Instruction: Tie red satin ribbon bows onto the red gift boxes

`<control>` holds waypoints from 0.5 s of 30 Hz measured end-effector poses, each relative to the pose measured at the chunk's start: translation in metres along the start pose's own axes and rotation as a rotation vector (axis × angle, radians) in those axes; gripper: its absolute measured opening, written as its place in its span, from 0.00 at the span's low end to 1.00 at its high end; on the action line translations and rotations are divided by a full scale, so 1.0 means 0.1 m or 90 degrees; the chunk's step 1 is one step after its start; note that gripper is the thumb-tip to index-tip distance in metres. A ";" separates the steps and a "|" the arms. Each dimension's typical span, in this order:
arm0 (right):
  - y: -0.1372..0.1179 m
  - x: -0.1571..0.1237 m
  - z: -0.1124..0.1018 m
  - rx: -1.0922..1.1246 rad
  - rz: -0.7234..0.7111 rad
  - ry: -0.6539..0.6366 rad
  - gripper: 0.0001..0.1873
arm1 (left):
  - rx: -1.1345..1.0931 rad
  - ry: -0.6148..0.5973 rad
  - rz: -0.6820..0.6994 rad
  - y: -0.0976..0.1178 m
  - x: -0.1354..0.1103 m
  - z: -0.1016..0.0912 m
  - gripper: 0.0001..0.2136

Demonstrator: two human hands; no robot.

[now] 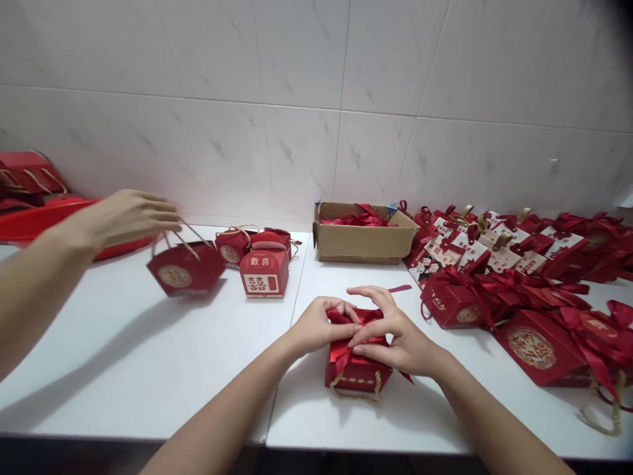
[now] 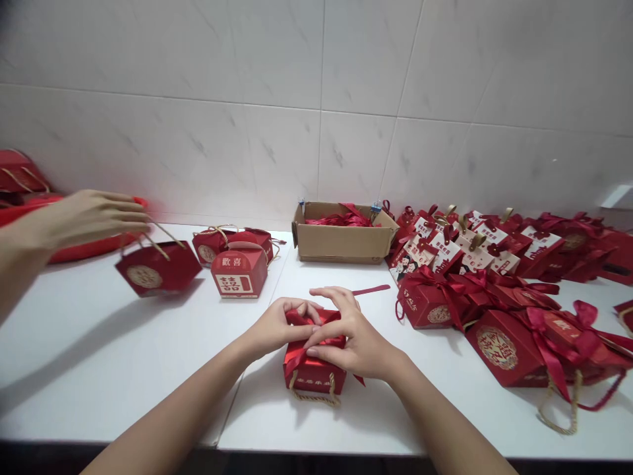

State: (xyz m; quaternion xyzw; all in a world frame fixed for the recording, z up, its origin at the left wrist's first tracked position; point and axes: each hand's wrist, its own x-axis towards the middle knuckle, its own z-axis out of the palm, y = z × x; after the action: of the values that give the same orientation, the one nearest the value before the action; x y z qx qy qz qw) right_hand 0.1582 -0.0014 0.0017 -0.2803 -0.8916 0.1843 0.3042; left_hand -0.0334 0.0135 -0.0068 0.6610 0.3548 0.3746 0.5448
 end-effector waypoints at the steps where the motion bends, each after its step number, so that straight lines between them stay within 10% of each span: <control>1: -0.01 0.00 0.00 0.004 0.005 -0.003 0.06 | 0.010 0.000 0.006 -0.01 0.01 0.00 0.07; 15: -0.07 -0.01 0.02 -0.012 -0.027 -0.016 0.06 | 0.040 0.019 0.007 -0.07 0.02 0.01 0.07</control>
State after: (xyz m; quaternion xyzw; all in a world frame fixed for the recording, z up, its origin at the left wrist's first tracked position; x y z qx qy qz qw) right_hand 0.1544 -0.0073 0.0031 -0.2618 -0.9028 0.1730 0.2939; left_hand -0.0322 0.0155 -0.0134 0.6740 0.3712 0.3759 0.5164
